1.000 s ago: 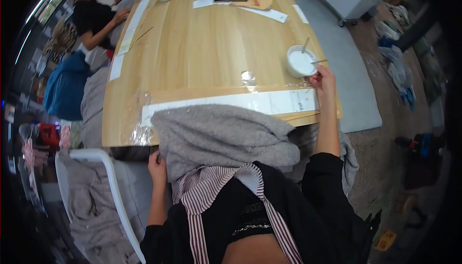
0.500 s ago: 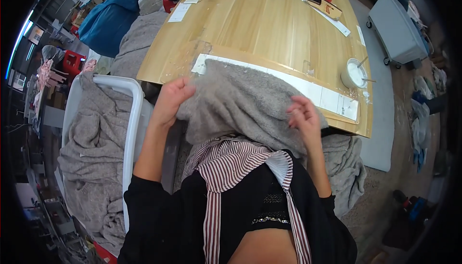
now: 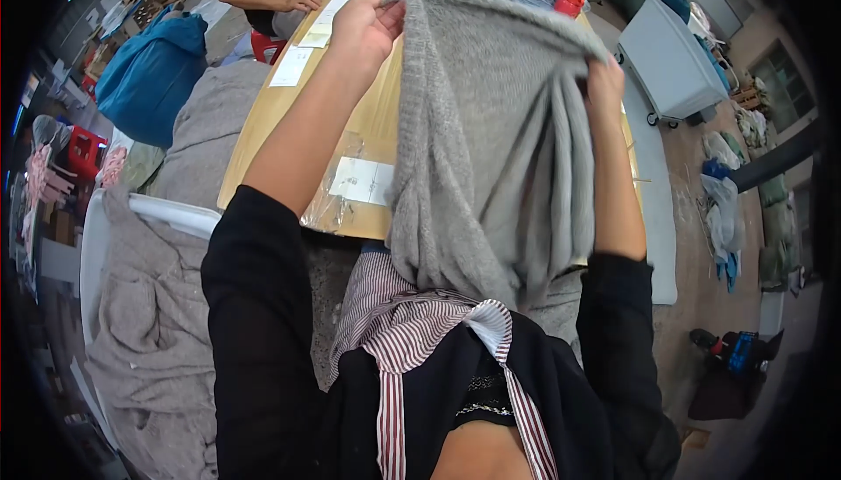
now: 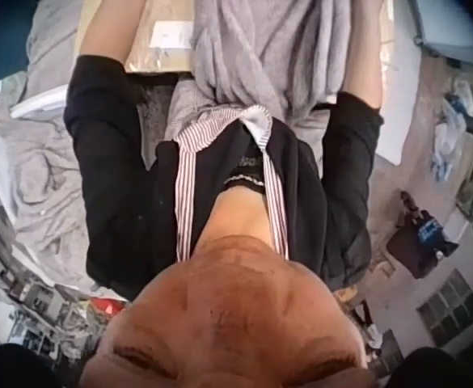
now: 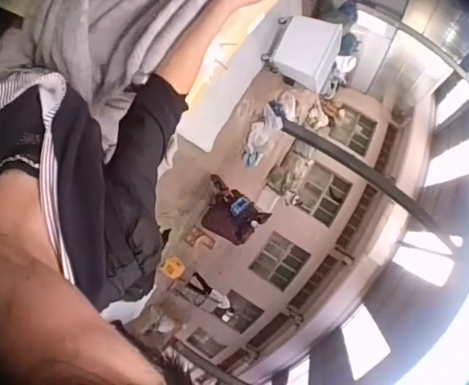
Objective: Inspecting a knitted sweater for defects and using a small tool to fix loose threads or snags on a work table.
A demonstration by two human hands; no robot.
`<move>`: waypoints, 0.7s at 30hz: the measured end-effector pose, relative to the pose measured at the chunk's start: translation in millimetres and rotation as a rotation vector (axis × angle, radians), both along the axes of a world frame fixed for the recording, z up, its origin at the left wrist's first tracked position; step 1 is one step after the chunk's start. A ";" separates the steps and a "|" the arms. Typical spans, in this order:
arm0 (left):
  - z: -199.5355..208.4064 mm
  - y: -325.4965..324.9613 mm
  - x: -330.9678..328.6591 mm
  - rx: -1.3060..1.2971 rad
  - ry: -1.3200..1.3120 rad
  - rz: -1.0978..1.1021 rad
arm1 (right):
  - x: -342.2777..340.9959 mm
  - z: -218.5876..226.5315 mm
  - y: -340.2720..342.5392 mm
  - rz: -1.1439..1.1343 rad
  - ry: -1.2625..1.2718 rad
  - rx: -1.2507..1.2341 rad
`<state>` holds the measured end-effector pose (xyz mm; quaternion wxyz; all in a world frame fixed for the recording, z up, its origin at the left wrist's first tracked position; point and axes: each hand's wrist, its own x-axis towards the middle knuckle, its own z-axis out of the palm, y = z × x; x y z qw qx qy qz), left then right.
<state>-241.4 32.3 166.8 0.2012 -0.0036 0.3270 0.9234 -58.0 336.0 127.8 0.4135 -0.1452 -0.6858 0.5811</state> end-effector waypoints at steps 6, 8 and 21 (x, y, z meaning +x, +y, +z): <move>-67.7 28.3 -53.0 -0.137 0.079 0.012 | -122.9 -36.6 -6.2 -0.425 -0.391 0.746; -100.8 21.6 -64.8 -0.215 -0.037 -0.045 | -75.4 -57.1 -54.4 -0.150 -0.211 0.816; -149.9 -13.1 -151.3 -0.104 0.026 0.137 | -12.2 -163.3 -14.1 0.025 -0.825 1.063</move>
